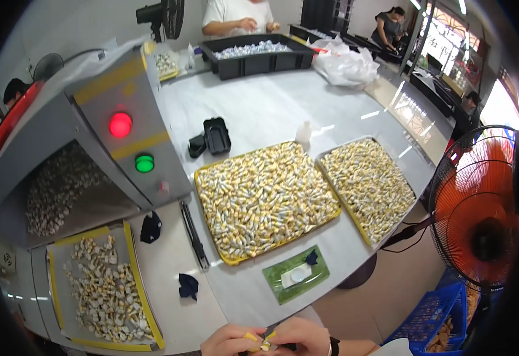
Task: Assembling small plastic toy components and arranging them on trays.
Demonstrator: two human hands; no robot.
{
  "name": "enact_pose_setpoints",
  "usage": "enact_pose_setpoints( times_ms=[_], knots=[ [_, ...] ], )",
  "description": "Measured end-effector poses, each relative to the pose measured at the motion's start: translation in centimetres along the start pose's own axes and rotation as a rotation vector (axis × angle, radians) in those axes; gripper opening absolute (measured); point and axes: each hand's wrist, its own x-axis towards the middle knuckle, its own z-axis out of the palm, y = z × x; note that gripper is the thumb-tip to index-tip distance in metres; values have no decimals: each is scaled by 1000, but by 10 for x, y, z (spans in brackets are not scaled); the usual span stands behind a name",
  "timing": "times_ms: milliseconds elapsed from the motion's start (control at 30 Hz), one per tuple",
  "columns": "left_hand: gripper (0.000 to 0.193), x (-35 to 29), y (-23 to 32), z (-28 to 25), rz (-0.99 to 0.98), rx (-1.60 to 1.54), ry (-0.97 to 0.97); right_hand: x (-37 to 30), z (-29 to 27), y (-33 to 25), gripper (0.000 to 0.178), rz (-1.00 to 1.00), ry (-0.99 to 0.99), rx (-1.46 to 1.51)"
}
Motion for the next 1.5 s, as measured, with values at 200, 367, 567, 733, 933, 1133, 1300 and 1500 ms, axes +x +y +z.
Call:
enact_pose_setpoints(
  times_ms=[200,367,567,733,933,1133,1300,1500],
  knots=[
    [15,-3,11,0,-30,64,5,4,0,-6,18,-101,30,-6],
    [15,-2,11,-1,-43,36,33,8,3,-4,18,-146,50,-13],
    [14,-12,22,-13,-172,57,40,6,12,-4,21,-135,16,29],
    [17,-14,58,-61,-208,232,30,9,4,-13,24,-81,-143,113],
    [23,4,63,-174,-203,793,374,5,-5,-3,21,-177,-99,74],
    [19,33,122,-137,-156,1277,-271,4,-9,-12,17,-210,-180,104],
    [30,12,126,-87,-407,-266,-1503,2,-15,-3,13,-171,-156,98],
    [40,-15,94,-82,-321,-356,-1660,0,-16,-6,9,-197,-132,114]
  ],
)
